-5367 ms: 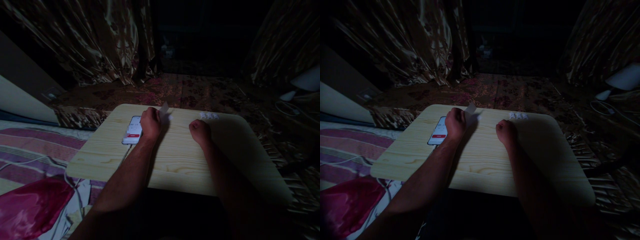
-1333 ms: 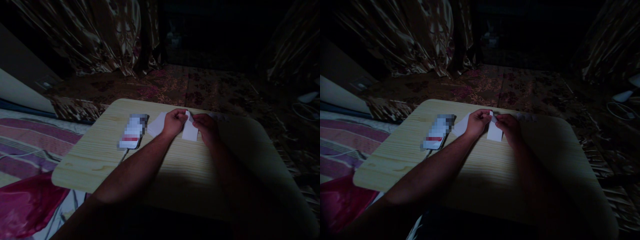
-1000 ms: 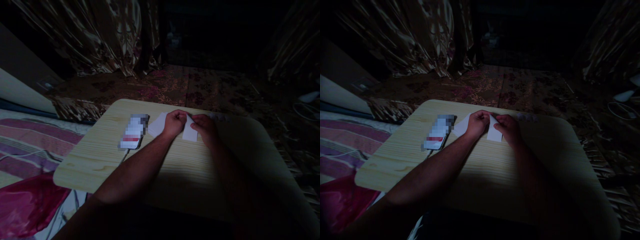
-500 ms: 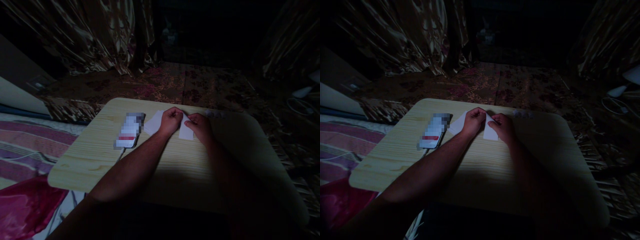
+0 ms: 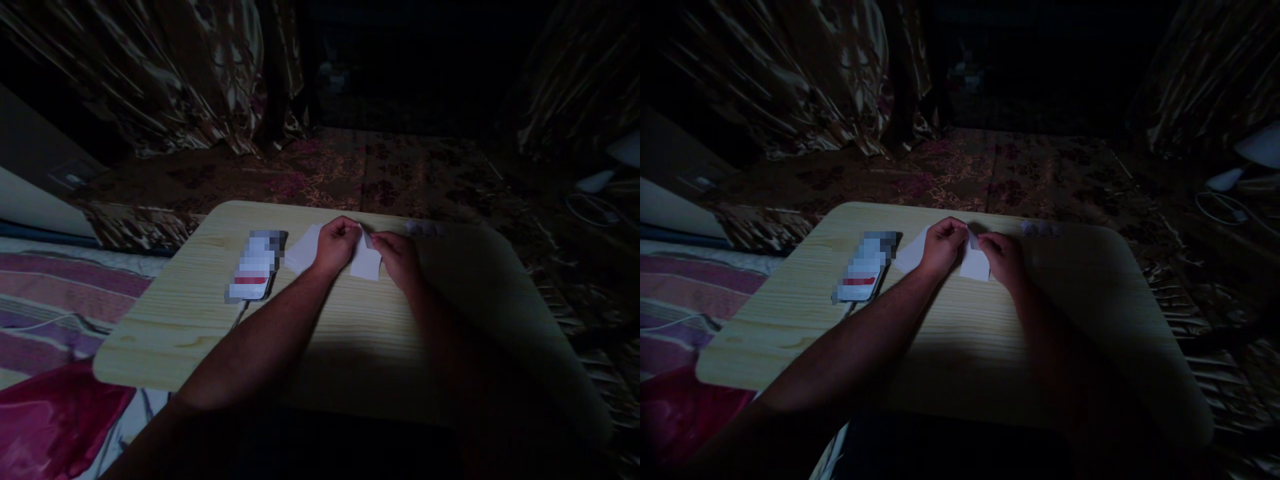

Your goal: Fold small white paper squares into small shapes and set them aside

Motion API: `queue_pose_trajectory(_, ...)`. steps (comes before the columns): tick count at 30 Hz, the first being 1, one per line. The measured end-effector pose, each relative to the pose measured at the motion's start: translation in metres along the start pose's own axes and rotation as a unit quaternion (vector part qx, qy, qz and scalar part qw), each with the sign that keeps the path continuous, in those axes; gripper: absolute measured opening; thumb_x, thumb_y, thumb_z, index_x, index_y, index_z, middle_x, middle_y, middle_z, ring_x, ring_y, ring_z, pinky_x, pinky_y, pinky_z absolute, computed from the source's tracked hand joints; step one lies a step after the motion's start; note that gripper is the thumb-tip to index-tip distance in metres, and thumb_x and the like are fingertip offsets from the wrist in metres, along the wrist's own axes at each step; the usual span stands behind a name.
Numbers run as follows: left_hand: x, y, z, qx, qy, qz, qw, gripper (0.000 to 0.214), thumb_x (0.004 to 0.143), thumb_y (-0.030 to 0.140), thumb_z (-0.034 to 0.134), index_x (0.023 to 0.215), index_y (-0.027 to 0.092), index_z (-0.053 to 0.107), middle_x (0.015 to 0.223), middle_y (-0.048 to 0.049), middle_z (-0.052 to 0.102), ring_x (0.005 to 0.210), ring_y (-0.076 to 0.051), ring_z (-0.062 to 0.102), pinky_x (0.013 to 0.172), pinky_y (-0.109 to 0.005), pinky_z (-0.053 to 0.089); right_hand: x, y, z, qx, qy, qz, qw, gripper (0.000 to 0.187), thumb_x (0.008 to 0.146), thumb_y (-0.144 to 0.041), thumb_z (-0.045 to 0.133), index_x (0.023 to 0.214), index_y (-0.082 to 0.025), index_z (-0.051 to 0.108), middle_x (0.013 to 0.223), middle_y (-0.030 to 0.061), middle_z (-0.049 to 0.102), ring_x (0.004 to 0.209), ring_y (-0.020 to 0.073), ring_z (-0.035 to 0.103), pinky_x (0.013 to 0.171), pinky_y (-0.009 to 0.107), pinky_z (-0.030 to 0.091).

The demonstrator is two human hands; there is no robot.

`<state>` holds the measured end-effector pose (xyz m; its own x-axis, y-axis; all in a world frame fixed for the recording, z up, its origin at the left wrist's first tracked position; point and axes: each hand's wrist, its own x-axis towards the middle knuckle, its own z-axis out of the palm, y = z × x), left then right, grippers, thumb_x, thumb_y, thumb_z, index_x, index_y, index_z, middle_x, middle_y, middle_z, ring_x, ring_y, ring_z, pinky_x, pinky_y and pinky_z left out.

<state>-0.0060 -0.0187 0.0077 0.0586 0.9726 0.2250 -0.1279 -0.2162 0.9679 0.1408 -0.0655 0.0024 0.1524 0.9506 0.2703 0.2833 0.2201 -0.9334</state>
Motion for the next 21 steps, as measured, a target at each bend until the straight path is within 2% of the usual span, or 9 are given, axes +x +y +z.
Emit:
queue_pose_trajectory(6,0.0004,-0.0022,-0.0015,-0.004,-0.002,0.007,1.0,0.01,0.074,0.027,0.067,0.073,0.018,0.064,0.056,0.005,0.053,0.048,-0.008,0.041,0.047,-0.021,0.031,-0.0018,-0.007,0.0019,-0.008,-0.016,0.001,1.0,0.034,0.077,-0.042,0.067,0.096,-0.015,0.078,0.077,0.0048,0.074,0.069,0.0191,0.064,0.061,0.029,0.048)
queue_pose_trajectory(12,0.0016,-0.0049,-0.0027,0.012,-0.011,0.012,1.0,0.012,0.076,0.03,0.066,0.074,0.018,0.065,0.06,0.0035,0.056,0.052,-0.009,0.045,0.051,-0.022,0.035,-0.0017,-0.003,0.0043,0.011,-0.028,0.018,0.999,0.029,0.076,-0.041,0.07,0.093,-0.017,0.076,0.079,0.0043,0.075,0.07,0.0193,0.066,0.063,0.029,0.05)
queue_pose_trajectory(21,-0.0002,-0.0004,-0.0017,0.01,-0.013,-0.014,1.0,0.016,0.076,0.034,0.067,0.077,0.018,0.067,0.059,0.0031,0.057,0.05,-0.009,0.044,0.05,-0.022,0.034,0.0007,0.0002,0.0053,0.046,-0.028,0.032,0.998,0.032,0.075,-0.041,0.071,0.096,-0.017,0.073,0.084,0.0062,0.076,0.072,0.0198,0.068,0.065,0.03,0.051)
